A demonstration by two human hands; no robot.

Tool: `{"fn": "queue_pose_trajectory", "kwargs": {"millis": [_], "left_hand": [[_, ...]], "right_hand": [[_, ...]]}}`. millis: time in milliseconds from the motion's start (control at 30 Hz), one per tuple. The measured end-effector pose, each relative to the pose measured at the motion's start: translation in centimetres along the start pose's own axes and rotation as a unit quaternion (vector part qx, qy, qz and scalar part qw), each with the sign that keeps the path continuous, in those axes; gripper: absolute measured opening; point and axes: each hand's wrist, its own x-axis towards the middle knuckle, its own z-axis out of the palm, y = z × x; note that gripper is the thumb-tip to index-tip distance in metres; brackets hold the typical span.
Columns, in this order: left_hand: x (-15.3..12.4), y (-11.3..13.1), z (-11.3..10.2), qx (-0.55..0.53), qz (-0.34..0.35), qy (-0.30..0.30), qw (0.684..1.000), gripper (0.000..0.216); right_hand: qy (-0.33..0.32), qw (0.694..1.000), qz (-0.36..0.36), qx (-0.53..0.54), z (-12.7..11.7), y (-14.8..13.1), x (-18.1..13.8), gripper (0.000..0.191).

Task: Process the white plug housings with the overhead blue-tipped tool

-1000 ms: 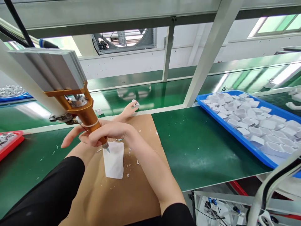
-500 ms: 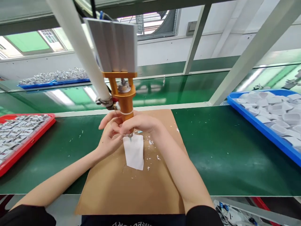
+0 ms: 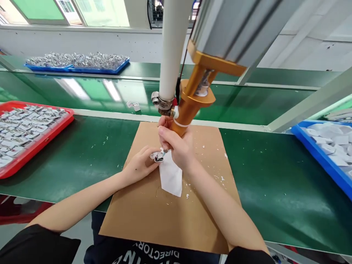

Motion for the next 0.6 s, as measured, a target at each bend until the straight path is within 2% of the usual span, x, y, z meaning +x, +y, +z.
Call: {"fn": "queue_pose_trajectory", "kwargs": {"millis": [300,600], "left_hand": [[-0.4,1.2,-0.3,-0.059,0.05,0.058,0.995,0.021],[-0.3,1.4,-0.6,-0.064,0.057,0.057,0.995,0.025]], "right_hand": [[-0.062,0.997,0.046,-0.009,2.0,-1.4,-1.3,0.028],[-0.045,0.998,0.038,-0.024,1.9,-1.3,-0.9,0.028]]}}
